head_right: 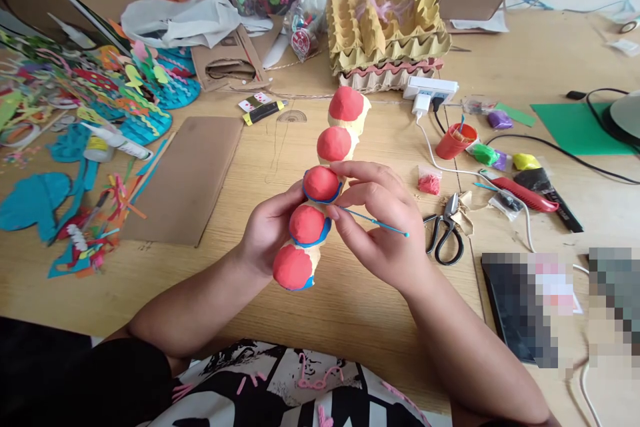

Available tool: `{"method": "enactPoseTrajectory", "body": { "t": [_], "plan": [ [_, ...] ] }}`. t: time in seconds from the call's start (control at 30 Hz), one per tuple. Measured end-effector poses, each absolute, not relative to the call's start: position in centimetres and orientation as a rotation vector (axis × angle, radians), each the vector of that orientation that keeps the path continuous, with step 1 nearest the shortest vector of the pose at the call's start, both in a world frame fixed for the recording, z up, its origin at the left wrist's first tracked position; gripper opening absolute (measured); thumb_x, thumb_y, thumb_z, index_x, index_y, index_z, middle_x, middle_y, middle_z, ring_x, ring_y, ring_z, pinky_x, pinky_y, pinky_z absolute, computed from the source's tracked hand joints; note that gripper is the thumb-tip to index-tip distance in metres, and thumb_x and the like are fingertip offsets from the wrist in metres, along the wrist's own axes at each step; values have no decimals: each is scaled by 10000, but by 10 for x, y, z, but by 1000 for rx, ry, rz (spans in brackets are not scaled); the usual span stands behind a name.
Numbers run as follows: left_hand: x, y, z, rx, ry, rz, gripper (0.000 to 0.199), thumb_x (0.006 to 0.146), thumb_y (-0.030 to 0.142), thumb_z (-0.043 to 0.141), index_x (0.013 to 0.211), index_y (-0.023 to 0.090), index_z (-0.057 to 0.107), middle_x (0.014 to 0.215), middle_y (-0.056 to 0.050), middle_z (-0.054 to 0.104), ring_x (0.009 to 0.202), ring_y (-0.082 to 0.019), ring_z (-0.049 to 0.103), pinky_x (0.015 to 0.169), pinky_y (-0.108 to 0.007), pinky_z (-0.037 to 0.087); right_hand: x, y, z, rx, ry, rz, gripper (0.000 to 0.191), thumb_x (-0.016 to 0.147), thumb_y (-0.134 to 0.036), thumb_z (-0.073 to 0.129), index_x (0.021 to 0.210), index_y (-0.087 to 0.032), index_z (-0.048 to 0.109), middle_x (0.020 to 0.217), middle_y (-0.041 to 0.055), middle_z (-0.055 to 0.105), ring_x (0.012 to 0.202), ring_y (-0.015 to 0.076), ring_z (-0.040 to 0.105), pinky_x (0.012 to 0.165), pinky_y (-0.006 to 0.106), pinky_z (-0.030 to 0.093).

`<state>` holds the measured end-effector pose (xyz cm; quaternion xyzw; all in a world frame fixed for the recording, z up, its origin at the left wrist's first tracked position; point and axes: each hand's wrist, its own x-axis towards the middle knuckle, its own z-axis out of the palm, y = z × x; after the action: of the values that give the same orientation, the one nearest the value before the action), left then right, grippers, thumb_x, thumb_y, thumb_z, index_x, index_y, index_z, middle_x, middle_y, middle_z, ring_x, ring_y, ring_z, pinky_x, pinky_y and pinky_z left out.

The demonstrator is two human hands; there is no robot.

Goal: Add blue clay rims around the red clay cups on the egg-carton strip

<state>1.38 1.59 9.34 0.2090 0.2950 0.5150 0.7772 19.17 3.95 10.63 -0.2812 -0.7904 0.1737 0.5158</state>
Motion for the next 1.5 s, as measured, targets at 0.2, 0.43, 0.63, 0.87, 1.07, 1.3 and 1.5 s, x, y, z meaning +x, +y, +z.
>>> {"method": "enactPoseTrajectory", "body": {
  "t": [0.2, 0.43, 0.63, 0.87, 1.07, 1.3, 1.5],
  "plan": [
    [16, 15, 100, 360, 493, 1132, 169, 981, 304, 585, 898, 189, 678, 817, -20, 614, 698, -126, 570, 649, -278, 504, 192, 37, 109, -676, -1908, 442, 220, 831, -143, 765, 979, -283, 681, 1272, 49, 742, 1148, 264, 712, 942, 479, 616],
    [13, 14, 97, 401, 533, 1111, 164, 963, 354, 614, 902, 213, 670, 739, -14, 565, 618, -139, 512, 574, -305, 436, 193, 36, 111, -700, -1899, 450, 203, 836, -143, 757, 965, -281, 684, 1249, 51, 748, 1131, 262, 722, 954, 482, 613],
    [14, 13, 99, 417, 556, 1119, 178, 950, 357, 627, 836, 221, 637, 681, -7, 504, 589, -145, 473, 570, -315, 408, 191, 34, 111, -715, -1886, 407, 234, 833, -124, 746, 961, -305, 671, 1240, 48, 752, 1121, 263, 728, 933, 493, 620],
    [14, 13, 97, 441, 596, 1112, 179, 961, 386, 602, 903, 227, 661, 797, -32, 596, 690, -182, 559, 653, -344, 452, 189, 32, 109, -730, -1868, 338, 209, 816, -142, 751, 936, -283, 653, 1211, 44, 771, 1068, 263, 741, 851, 478, 647],
    [14, 11, 100, 401, 539, 1086, 200, 967, 378, 609, 862, 212, 648, 738, -17, 570, 627, -148, 535, 609, -318, 460, 188, 32, 108, -710, -1861, 321, 229, 810, -114, 748, 946, -277, 661, 1220, 50, 764, 1061, 255, 741, 844, 465, 641],
    [14, 10, 116, 295, 588, 1021, 249, 965, 406, 608, 823, 204, 644, 675, -5, 560, 566, -128, 518, 568, -297, 445, 189, 31, 109, -708, -1855, 427, 185, 843, -164, 746, 955, -290, 669, 1276, 46, 748, 1125, 269, 730, 890, 488, 639],
    [13, 13, 127, 189, 522, 949, 206, 957, 319, 617, 795, 197, 655, 600, 11, 524, 481, -104, 435, 487, -284, 361, 194, 31, 113, -733, -1823, 646, 110, 873, -185, 732, 885, -268, 661, 1292, 65, 737, 1194, 284, 703, 958, 513, 617]
  ]
}}
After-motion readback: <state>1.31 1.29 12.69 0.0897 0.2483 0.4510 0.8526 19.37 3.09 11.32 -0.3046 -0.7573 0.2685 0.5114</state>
